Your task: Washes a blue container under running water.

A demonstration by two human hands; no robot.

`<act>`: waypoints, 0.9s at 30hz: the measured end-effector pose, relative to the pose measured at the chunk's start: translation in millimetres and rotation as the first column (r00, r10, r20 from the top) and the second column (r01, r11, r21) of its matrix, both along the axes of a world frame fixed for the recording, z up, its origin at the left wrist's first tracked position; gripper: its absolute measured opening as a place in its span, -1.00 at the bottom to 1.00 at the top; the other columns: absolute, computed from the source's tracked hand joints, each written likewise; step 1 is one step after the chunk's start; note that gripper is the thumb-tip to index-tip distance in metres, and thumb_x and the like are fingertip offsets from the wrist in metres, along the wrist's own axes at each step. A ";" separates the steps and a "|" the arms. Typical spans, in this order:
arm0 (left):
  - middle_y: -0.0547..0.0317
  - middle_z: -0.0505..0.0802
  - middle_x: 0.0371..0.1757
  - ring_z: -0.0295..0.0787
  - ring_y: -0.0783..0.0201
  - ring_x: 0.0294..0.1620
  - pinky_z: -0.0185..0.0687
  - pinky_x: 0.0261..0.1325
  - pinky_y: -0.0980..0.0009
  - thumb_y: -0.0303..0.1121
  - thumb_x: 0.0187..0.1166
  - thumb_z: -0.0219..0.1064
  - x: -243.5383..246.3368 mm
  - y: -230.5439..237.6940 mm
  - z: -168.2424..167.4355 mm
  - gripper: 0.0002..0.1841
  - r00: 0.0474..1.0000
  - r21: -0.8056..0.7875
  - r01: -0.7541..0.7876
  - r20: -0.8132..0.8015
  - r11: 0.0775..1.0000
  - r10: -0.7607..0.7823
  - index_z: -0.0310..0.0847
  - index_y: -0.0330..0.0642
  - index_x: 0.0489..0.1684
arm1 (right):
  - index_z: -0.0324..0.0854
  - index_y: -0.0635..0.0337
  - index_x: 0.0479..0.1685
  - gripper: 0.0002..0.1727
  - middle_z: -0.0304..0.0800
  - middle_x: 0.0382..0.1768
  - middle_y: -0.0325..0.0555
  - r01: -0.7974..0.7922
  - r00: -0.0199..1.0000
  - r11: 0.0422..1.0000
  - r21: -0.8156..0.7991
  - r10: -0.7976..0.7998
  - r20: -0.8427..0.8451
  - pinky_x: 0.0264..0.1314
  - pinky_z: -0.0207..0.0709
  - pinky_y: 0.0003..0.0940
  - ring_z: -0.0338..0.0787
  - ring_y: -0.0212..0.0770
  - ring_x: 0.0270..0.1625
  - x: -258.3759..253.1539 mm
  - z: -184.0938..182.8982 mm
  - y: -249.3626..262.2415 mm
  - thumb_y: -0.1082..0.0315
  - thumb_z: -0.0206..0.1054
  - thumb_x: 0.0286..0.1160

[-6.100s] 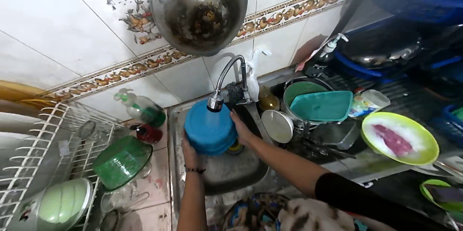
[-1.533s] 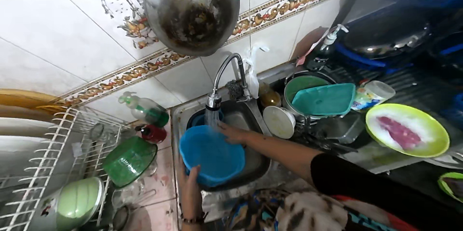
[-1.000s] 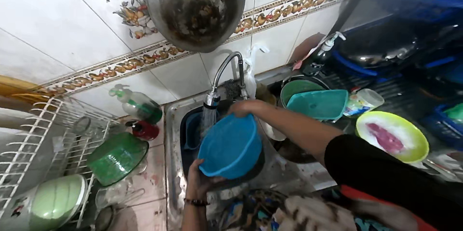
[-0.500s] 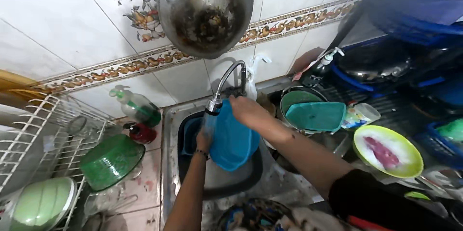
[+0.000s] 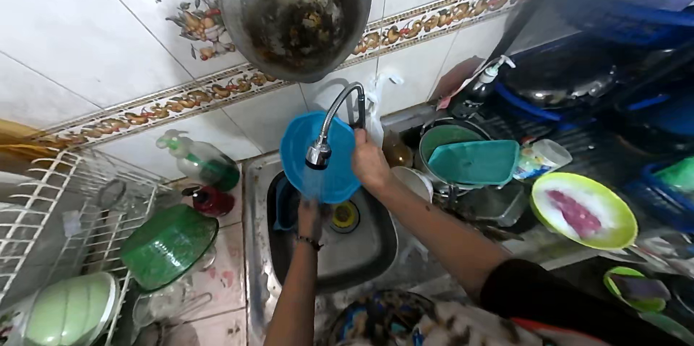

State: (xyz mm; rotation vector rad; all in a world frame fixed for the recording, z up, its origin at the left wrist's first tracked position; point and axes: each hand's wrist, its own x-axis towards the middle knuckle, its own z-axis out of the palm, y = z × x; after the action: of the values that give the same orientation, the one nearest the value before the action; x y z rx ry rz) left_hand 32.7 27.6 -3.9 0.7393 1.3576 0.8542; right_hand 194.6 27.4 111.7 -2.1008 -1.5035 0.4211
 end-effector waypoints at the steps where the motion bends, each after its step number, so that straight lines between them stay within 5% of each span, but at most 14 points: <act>1: -0.18 0.78 -0.16 0.83 0.12 -0.38 0.81 -0.33 0.25 -0.27 0.92 -0.11 1.6 -2.5 2.1 -0.60 0.999 -0.018 -0.024 0.047 1.000 0.025 0.21 -0.41 0.50 | 0.27 0.42 0.58 -0.55 0.62 0.35 0.45 0.026 0.998 0.999 0.020 -0.025 -0.053 0.04 0.74 0.20 0.87 0.38 0.01 -1.3 -7.4 1.5 0.54 0.08 0.74; 8: -0.15 0.80 -0.13 0.84 0.13 -0.33 0.81 -0.24 0.26 -0.33 0.87 0.00 10.8 -15.5 13.3 -0.65 0.963 -0.075 -0.113 0.236 0.991 0.128 0.23 -0.37 0.46 | 0.24 0.49 0.58 -0.48 0.59 0.35 0.49 0.140 0.859 0.987 0.076 -0.083 -0.506 0.43 0.58 0.15 0.72 0.32 0.36 -23.2 -50.0 6.5 0.59 0.17 0.65; 12: -0.19 0.77 -0.01 0.83 0.11 -0.22 0.81 -0.13 0.25 -0.37 0.85 0.01 7.2 -21.7 16.8 -0.65 0.932 -0.060 -0.202 0.297 0.978 0.210 0.29 -0.43 0.43 | -0.02 0.25 0.78 -0.31 0.62 0.35 0.44 0.086 0.686 0.986 -0.144 -0.163 -0.709 0.42 0.57 0.15 0.71 0.27 0.37 -39.6 -60.7 5.3 0.55 0.15 0.69; 17: -0.29 0.67 0.16 0.75 0.06 -0.05 0.76 -0.03 0.21 -0.56 0.75 0.02 0.5 -37.8 23.3 -0.63 0.916 -0.013 -0.348 0.209 0.938 0.343 0.28 -0.49 0.47 | 0.05 0.36 0.72 -0.28 0.48 0.49 0.39 0.011 0.550 0.995 -0.102 -0.091 -0.831 0.47 0.59 -0.05 0.65 0.10 0.47 -54.3 -81.0 -7.7 0.64 0.24 0.55; 23: -0.36 0.57 0.30 0.70 -0.05 0.11 0.75 0.06 0.07 -0.72 0.62 -0.01 -13.3 -63.7 37.6 -0.50 0.871 -0.009 -0.473 0.148 0.881 0.469 0.15 -0.46 0.58 | 0.37 0.49 0.55 -0.52 0.58 0.42 0.43 -0.175 0.767 0.948 -0.268 -0.040 -0.641 0.58 0.43 0.04 0.62 0.19 0.50 -52.2 -82.6 -0.3 0.34 0.16 0.81; 27: -0.34 0.59 0.24 0.73 -0.03 0.05 0.77 -0.03 0.10 -0.73 0.59 0.00 -18.9 -82.7 45.9 -0.50 0.859 -0.054 -0.503 0.080 0.862 0.506 0.17 -0.46 0.55 | 0.39 0.55 0.50 -0.53 0.61 0.36 0.49 -0.235 0.814 0.929 -0.286 0.028 -0.580 0.56 0.44 0.06 0.65 0.25 0.46 -57.2 -98.3 7.9 0.30 0.10 0.85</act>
State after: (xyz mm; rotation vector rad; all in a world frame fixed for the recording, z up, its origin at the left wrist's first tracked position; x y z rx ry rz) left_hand 13.7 -55.1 42.0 0.3061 1.5031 1.2608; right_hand 137.3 35.3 13.4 -1.8576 -1.2721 1.3284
